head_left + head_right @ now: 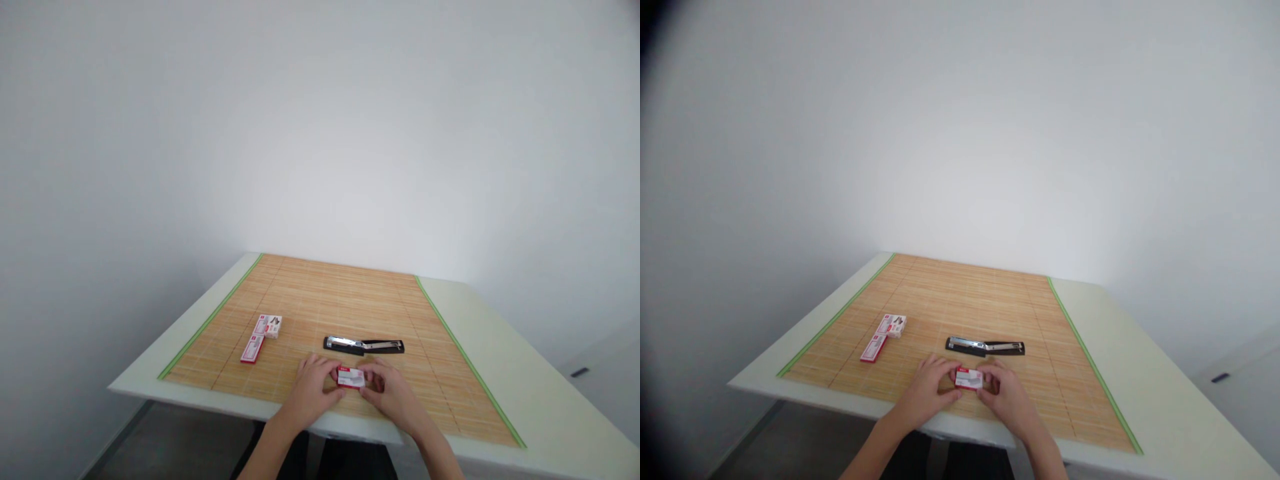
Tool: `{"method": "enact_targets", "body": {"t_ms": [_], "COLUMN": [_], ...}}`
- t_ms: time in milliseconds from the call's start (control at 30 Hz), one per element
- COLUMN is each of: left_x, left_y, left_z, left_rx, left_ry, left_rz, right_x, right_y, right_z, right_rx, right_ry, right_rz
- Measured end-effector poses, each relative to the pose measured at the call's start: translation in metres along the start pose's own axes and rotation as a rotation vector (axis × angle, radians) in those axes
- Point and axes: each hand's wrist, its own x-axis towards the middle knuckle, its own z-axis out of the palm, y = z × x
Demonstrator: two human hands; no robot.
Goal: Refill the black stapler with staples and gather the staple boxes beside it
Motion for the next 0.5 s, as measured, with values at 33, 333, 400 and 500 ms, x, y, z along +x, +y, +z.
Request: {"method": "enact_targets", "body": {"t_ms": [33,333,400,500], "left_x": [0.000,0.033,0.044,0.053], "left_y": [-0.001,-0.031,-0.034,-0.035], "left_z": [0.000,-0.018,-0.018,-0.019], "left_rx": [-0.013,0.099,0.173,0.221], "left_ry": [0.000,0.275,0.221,0.112], "left_rz": [0.010,-0.111,-0.119,-0.137], "right_x": [-0.001,0.003,0.007,0.012], "right_y": [0.000,-0.025,-0.035,-0.044], "right_z": [0.000,0.007,0.010,0.016], "right_rx": [0.003,-0.074,-0.113,-0.142], "right_ry": [0.004,0.075,0.053,0.039], "right_rz": [-0.001,-0.014,-0.029,-0.041]}}
